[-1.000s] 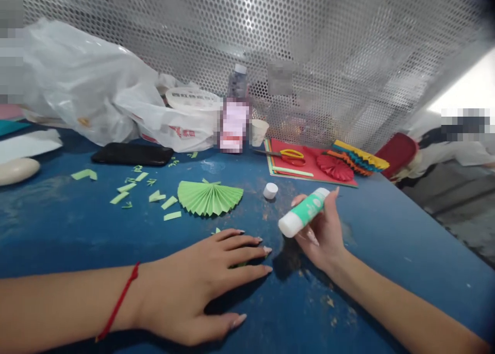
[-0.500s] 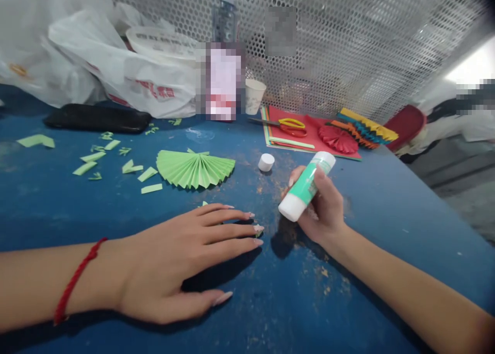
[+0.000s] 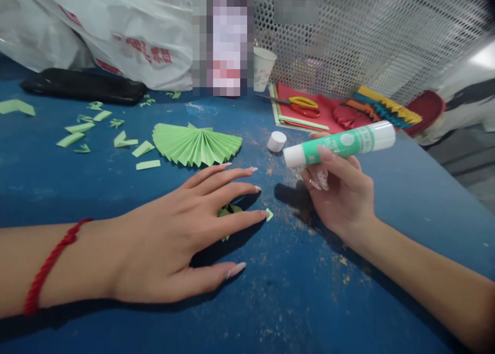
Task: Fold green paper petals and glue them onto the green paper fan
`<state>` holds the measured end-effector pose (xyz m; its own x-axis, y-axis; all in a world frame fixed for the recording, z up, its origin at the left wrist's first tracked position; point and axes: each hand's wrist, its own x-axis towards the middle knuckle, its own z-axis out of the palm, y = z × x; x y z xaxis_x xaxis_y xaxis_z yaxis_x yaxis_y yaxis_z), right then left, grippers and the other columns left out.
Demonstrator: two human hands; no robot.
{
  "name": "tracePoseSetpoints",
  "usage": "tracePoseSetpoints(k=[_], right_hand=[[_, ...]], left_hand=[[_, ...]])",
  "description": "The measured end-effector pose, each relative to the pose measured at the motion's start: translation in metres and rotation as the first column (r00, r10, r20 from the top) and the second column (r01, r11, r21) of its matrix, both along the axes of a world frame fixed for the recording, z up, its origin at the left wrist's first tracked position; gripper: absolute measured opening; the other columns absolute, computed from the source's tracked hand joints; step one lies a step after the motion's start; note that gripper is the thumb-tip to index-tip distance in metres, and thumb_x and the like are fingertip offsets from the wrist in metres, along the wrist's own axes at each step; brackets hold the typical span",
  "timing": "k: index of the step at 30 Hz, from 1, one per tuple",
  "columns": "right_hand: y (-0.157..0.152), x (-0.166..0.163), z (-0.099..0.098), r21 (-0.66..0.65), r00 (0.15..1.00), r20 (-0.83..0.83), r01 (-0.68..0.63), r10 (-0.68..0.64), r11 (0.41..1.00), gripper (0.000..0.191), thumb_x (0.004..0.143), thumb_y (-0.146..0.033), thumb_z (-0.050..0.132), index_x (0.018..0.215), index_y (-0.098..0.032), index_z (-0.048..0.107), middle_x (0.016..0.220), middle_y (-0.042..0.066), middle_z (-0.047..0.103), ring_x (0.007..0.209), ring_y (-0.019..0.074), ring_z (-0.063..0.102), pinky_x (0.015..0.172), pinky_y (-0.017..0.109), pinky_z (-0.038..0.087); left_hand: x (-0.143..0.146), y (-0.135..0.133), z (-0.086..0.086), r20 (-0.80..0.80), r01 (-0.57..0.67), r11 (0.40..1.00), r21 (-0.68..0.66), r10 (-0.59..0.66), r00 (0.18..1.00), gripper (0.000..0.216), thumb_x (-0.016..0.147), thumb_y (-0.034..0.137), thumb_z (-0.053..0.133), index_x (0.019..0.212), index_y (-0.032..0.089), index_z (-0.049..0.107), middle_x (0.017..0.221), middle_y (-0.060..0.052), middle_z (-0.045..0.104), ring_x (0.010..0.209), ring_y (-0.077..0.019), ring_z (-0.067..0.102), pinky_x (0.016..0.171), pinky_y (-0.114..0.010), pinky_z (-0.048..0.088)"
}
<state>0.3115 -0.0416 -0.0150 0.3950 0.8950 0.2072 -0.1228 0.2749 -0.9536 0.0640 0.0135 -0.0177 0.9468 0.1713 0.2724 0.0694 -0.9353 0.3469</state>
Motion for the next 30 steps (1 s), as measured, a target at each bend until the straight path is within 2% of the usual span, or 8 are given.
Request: tracePoseSetpoints(k=[2,5,7,11,14,20,24,30], right_hand=[[-0.003,-0.001,-0.003,0.039,0.991,0.126,0.046,-0.050,0.998,0.021,0.082,-0.047,0.072,0.079,-0.026,0.069,0.047,-0.008,0.038,0.041,0.0095,0.029,0.041,0.027,0.029],[-0.012,-0.003,-0.007,0.159,0.923,0.364,0.073,-0.127,0.985,0.033,0.086,-0.059,0.066,0.084,-0.027,0.070,0.059,-0.003,0.056,0.047,0.0125,0.045,0.045,0.029,0.038],[-0.021,-0.005,-0.008,0.235,0.827,0.541,0.027,-0.154,0.972,0.031,0.085,-0.056,0.070,0.081,-0.025,0.070,0.072,0.001,0.067,0.058,0.0155,0.057,0.052,0.030,0.045],[-0.033,-0.008,-0.007,0.308,0.590,0.786,-0.113,-0.185,0.945,0.019,0.083,-0.041,0.076,0.084,-0.023,0.069,0.079,0.003,0.071,0.068,0.0192,0.066,0.064,0.034,0.053],[-0.033,-0.011,-0.006,0.320,0.506,0.841,-0.178,-0.193,0.931,0.016,0.085,-0.036,0.072,0.093,-0.023,0.066,0.081,0.004,0.070,0.070,0.0198,0.066,0.064,0.034,0.053],[-0.027,-0.012,-0.003,0.251,0.440,0.891,-0.276,-0.111,0.928,0.018,0.088,-0.040,0.069,0.095,-0.023,0.066,0.081,0.004,0.069,0.069,0.0197,0.064,0.065,0.035,0.053],[-0.028,-0.011,-0.001,0.183,0.357,0.932,-0.325,-0.059,0.928,0.017,0.090,-0.037,0.066,0.100,-0.023,0.064,0.082,0.003,0.068,0.071,0.0195,0.063,0.067,0.035,0.052],[-0.028,-0.011,-0.004,0.116,0.399,0.917,-0.320,0.023,0.940,0.015,0.086,-0.030,0.068,0.098,-0.022,0.063,0.082,0.004,0.067,0.076,0.0220,0.064,0.071,0.036,0.051]], left_hand=[[0.000,-0.002,-0.002,0.020,-0.016,1.000,-0.021,0.017,1.000,0.054,0.091,0.041,0.059,0.144,0.032,0.052,0.148,-0.008,0.052,0.147,-0.0391,0.034,0.121,-0.062,0.023],[-0.001,-0.003,-0.005,0.028,-0.036,0.999,-0.027,0.037,0.999,0.052,0.092,0.042,0.057,0.143,0.032,0.052,0.150,-0.007,0.051,0.147,-0.0374,0.033,0.123,-0.061,0.021],[-0.002,-0.003,-0.006,0.029,-0.015,1.000,-0.026,0.015,0.999,0.053,0.092,0.042,0.057,0.143,0.031,0.052,0.151,-0.007,0.050,0.147,-0.0370,0.033,0.123,-0.061,0.021],[-0.003,0.000,-0.007,0.043,0.002,1.000,-0.029,-0.001,0.999,0.053,0.092,0.041,0.058,0.144,0.030,0.051,0.151,-0.008,0.049,0.148,-0.0372,0.033,0.124,-0.059,0.022],[-0.003,0.004,-0.008,0.022,0.025,0.999,-0.020,-0.025,0.999,0.057,0.091,0.042,0.060,0.146,0.032,0.048,0.151,-0.006,0.049,0.148,-0.0380,0.032,0.123,-0.060,0.025],[-0.005,0.007,-0.010,0.011,0.026,0.999,-0.036,-0.026,1.000,0.058,0.089,0.045,0.063,0.144,0.035,0.050,0.148,-0.005,0.053,0.146,-0.0396,0.035,0.123,-0.061,0.024],[-0.004,0.005,-0.012,0.005,0.029,0.999,0.022,-0.029,1.000,0.058,0.091,0.042,0.059,0.146,0.032,0.048,0.149,-0.004,0.051,0.146,-0.0391,0.035,0.123,-0.059,0.023],[-0.002,0.005,-0.010,-0.028,0.031,0.995,0.091,-0.029,0.999,0.059,0.091,0.041,0.057,0.147,0.030,0.047,0.148,-0.002,0.051,0.147,-0.0375,0.033,0.123,-0.056,0.024]])
